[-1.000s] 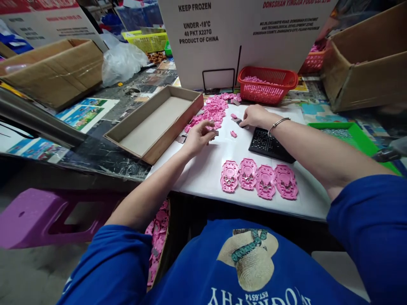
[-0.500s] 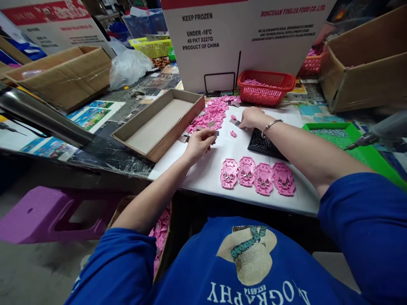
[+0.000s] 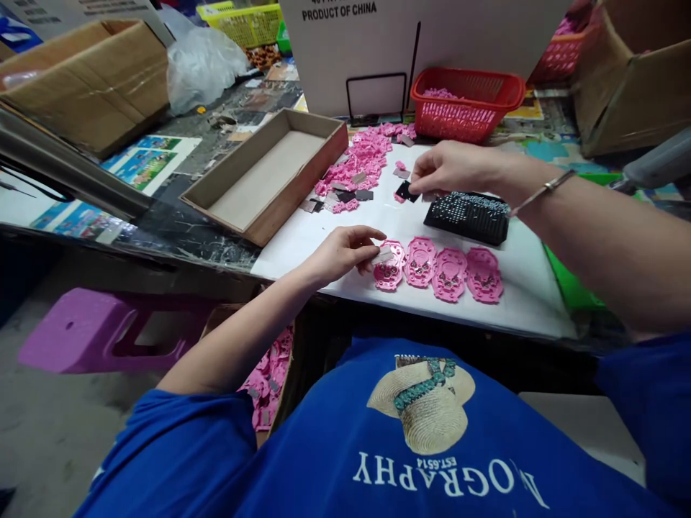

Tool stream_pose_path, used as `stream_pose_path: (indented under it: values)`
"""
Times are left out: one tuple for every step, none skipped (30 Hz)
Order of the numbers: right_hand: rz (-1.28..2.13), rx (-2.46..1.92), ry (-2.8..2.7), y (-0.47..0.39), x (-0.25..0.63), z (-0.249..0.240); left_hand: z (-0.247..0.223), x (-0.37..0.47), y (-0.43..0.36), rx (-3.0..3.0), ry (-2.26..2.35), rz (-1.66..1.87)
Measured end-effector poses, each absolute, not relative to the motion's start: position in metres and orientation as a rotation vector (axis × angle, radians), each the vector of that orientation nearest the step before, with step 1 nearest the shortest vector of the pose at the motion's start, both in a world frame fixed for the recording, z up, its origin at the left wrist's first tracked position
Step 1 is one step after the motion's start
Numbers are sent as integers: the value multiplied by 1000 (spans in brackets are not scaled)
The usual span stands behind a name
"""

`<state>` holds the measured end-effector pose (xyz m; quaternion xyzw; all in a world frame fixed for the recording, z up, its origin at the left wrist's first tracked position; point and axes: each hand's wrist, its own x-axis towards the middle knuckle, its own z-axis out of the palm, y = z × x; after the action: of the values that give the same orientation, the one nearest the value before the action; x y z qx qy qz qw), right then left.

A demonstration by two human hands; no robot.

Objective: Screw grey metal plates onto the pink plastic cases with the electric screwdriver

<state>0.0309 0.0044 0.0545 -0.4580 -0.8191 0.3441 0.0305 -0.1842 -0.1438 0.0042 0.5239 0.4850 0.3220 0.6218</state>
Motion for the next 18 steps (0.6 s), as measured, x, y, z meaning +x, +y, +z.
stream_pose_path:
  values:
    - [1137, -1378, -2575, -5, 36, 57, 4, -184, -144, 1210, 1119, 737]
    - [1213, -1359, -2625, -15, 41, 59, 3, -185, -145, 1216, 1118, 731]
    - [1282, -1350, -2672, -25, 46, 60, 2, -185, -146, 1218, 1111, 726]
    - [1336, -1342, -2708, -33, 50, 60, 2, -184, -148, 1216, 1099, 721]
    - [1377, -1341, -2746, -42, 54, 60, 1, -184, -149, 1210, 1085, 721]
    - [1401, -1340, -2786, -49, 57, 60, 1, -184, -151, 1204, 1072, 722]
    - [1408, -1341, -2828, -56, 58, 60, 0, -184, -153, 1196, 1061, 726]
    - [1401, -1342, -2867, -61, 59, 60, -1, -183, -155, 1188, 1056, 733]
    - [1387, -1341, -2896, -66, 58, 60, -2, -183, -156, 1180, 1056, 744]
    - [1376, -1335, -2919, -70, 57, 60, -3, -183, -158, 1173, 1061, 758]
    - [1376, -1324, -2938, -73, 56, 59, -4, -183, -159, 1164, 1068, 778]
    - [1385, -1308, -2955, -74, 54, 58, -6, -183, -161, 1157, 1075, 799]
    - [1395, -1294, -2971, -75, 51, 57, -7, -184, -162, 1153, 1080, 822]
    - [1401, -1283, -2991, -76, 49, 56, -8, -184, -163, 1153, 1082, 841]
    - [1395, -1278, -3013, -75, 47, 54, -9, -184, -164, 1156, 1083, 854]
    - [1373, -1281, -3039, -75, 45, 52, -10, -184, -164, 1160, 1086, 863]
    - [1340, -1288, -3067, -74, 44, 50, -11, -184, -165, 1162, 1090, 873]
    - [1300, -1303, -3092, -73, 42, 48, -11, -184, -165, 1157, 1097, 885]
